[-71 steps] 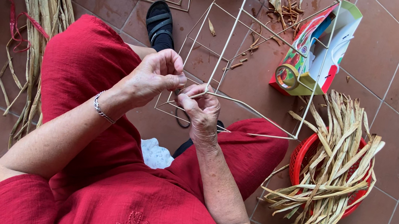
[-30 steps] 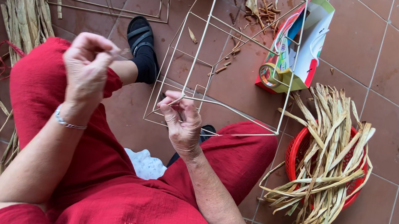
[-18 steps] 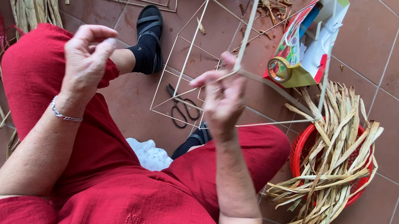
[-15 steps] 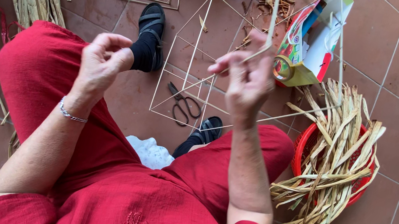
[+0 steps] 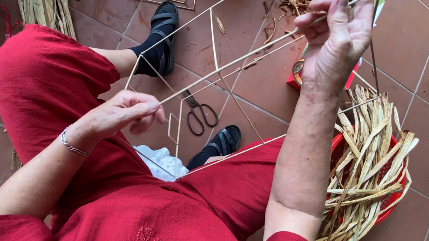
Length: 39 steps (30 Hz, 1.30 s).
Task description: The person sits on the tiled floor and assembles a rectangular wire frame, using tape and scissors to secure and trim thin wooden sticks onto the frame joints. They bend and twist wire pieces by hand, attach sticks to the frame edges, and cut excess material, with bundles of dried palm strips and finished woven baskets nearby.
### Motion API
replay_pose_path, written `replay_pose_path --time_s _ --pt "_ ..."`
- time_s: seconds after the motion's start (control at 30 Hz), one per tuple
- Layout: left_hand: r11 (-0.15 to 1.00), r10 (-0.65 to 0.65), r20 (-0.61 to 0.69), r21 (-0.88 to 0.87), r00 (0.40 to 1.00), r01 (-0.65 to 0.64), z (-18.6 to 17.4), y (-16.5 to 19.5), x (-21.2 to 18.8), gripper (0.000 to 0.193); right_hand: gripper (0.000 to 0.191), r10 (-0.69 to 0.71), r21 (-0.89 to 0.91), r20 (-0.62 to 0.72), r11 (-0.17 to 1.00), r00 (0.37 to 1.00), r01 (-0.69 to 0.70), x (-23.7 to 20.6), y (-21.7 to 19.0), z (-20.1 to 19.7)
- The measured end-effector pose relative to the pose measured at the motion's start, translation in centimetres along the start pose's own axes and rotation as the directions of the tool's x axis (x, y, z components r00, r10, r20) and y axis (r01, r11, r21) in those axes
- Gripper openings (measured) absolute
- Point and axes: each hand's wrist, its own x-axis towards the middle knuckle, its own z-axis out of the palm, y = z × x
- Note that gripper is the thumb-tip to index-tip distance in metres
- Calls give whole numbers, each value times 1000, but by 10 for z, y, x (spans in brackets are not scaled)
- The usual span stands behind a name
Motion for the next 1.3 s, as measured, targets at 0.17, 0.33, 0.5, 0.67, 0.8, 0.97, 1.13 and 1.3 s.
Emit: replay_pose_path --time_s 0.17,0.33,0.5,0.67,0.8,0.97,1.13,1.3 --pt "994 102 -136 55 985 -95 18 22 7 30 58 176 -49 118 984 977 -171 5 6 -6" --pt "994 106 -215 29 971 -102 33 51 28 27 42 196 -502 120 858 973 -110 -24 16 -6" --pt "986 57 -196 -144 979 -86 53 68 69 26 23 -202 -774 206 565 958 285 -75 17 -2" --pt "975 -24 -150 -221 988 -10 68 78 112 30 20 224 -442 107 884 969 -155 -143 26 20" --pt "975 12 -63 -219 998 -26 68 92 136 39 26 356 -366 244 895 902 -254 -182 34 37" --pt "997 50 -10 64 999 -49 61 113 142 50 30 427 -349 202 872 882 -342 -190 32 38" --pt "954 216 -163 244 963 -173 17 120 106 52 28 258 -242 160 946 953 -216 -179 32 22" --pt "956 288 -360 165 888 -243 -35 92 60 35 27 212 -221 86 957 973 -189 -169 29 10"
